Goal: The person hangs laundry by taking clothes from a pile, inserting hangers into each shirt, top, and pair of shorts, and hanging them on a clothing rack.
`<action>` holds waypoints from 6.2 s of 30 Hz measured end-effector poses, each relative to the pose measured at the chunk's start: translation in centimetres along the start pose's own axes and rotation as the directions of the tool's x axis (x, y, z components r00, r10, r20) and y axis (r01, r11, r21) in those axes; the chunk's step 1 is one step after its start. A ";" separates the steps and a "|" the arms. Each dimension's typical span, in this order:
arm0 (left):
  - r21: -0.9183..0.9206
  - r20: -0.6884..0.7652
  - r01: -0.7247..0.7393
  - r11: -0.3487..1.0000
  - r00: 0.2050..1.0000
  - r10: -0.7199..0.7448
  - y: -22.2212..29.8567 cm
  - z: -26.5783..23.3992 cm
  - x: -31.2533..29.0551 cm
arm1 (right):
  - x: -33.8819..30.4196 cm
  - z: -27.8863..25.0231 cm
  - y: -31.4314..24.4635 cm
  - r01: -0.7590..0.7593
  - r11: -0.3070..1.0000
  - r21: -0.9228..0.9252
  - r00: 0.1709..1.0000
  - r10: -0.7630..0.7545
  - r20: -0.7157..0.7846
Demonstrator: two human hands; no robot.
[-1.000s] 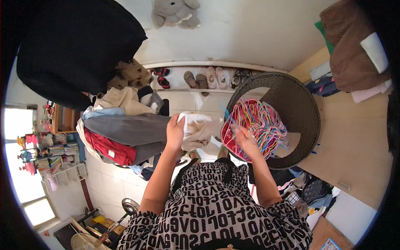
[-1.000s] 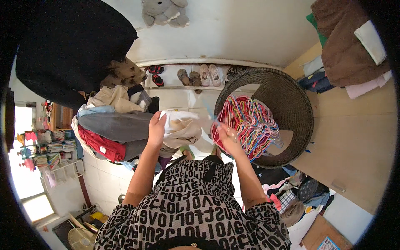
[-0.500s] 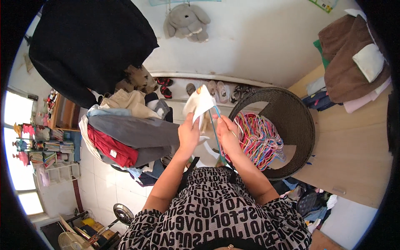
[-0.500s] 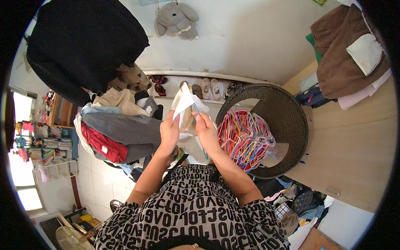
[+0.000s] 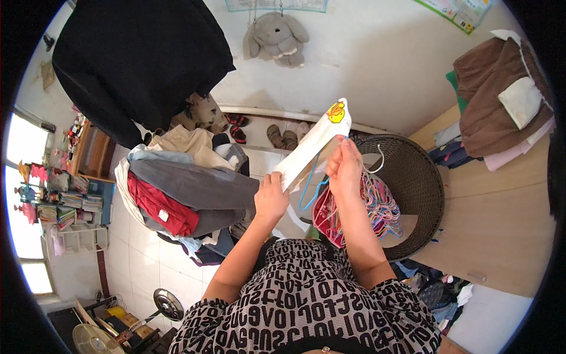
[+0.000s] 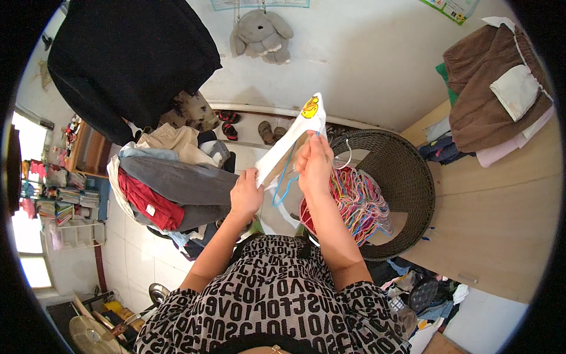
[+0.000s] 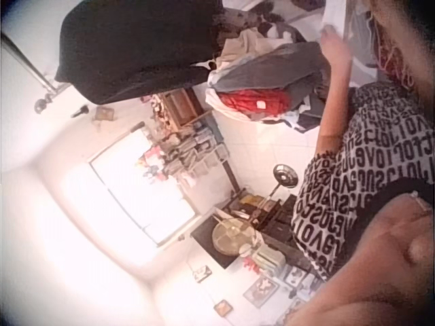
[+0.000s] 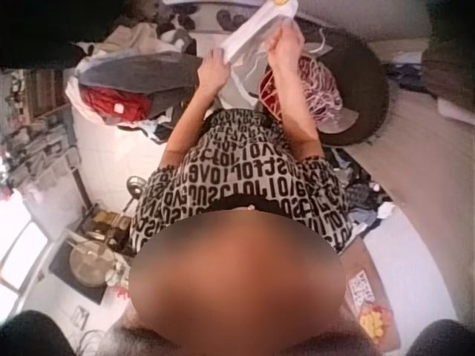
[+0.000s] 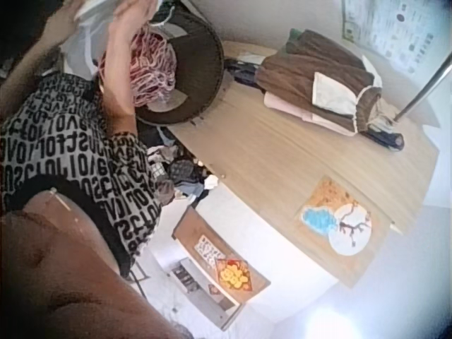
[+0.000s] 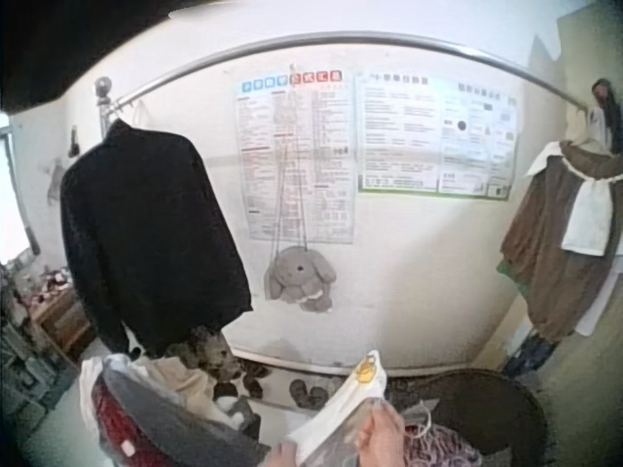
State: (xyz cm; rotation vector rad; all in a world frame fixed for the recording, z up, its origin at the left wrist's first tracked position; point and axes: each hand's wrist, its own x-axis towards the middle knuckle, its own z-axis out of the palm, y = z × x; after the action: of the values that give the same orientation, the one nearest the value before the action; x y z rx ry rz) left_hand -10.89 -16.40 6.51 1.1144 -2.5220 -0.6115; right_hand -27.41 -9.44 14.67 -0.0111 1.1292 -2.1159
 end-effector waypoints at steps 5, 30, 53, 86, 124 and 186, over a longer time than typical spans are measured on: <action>-0.084 0.149 0.138 0.987 0.981 -0.124 2.4 -0.4 -1.2 | 2.2 1.3 1.2 0.247 0.968 0.038 0.969 -0.246 -0.038; -0.561 0.826 0.284 0.778 0.133 0.548 -2.0 -4.0 5.0 | -5.9 -4.3 -7.4 0.457 0.488 -0.744 0.541 0.511 0.667; -0.370 -0.306 -0.423 0.827 0.896 0.322 -0.4 -15.2 9.5 | -4.7 -0.8 -8.4 0.267 0.460 -0.847 0.888 0.224 0.402; -0.097 -0.500 -0.904 0.416 0.406 0.765 28.7 -12.6 13.3 | -9.1 -7.3 -29.4 0.380 -0.371 -0.848 0.248 -0.842 0.479; -0.112 -0.591 0.240 0.964 0.764 -0.258 -14.4 -8.4 5.5 | 8.3 -28.4 -5.0 0.326 0.110 -0.939 0.711 -0.683 0.167; -0.559 0.214 0.404 0.724 0.914 -0.345 -6.1 -2.3 -2.8 | 0.3 -27.5 20.4 -0.550 0.615 -0.565 0.830 0.481 -0.283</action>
State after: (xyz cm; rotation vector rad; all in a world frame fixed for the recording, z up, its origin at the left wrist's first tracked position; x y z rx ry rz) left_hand -4.24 -18.52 5.12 1.3543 -1.9184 -1.4765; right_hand -24.49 3.00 -17.07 0.1051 1.6325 -1.1608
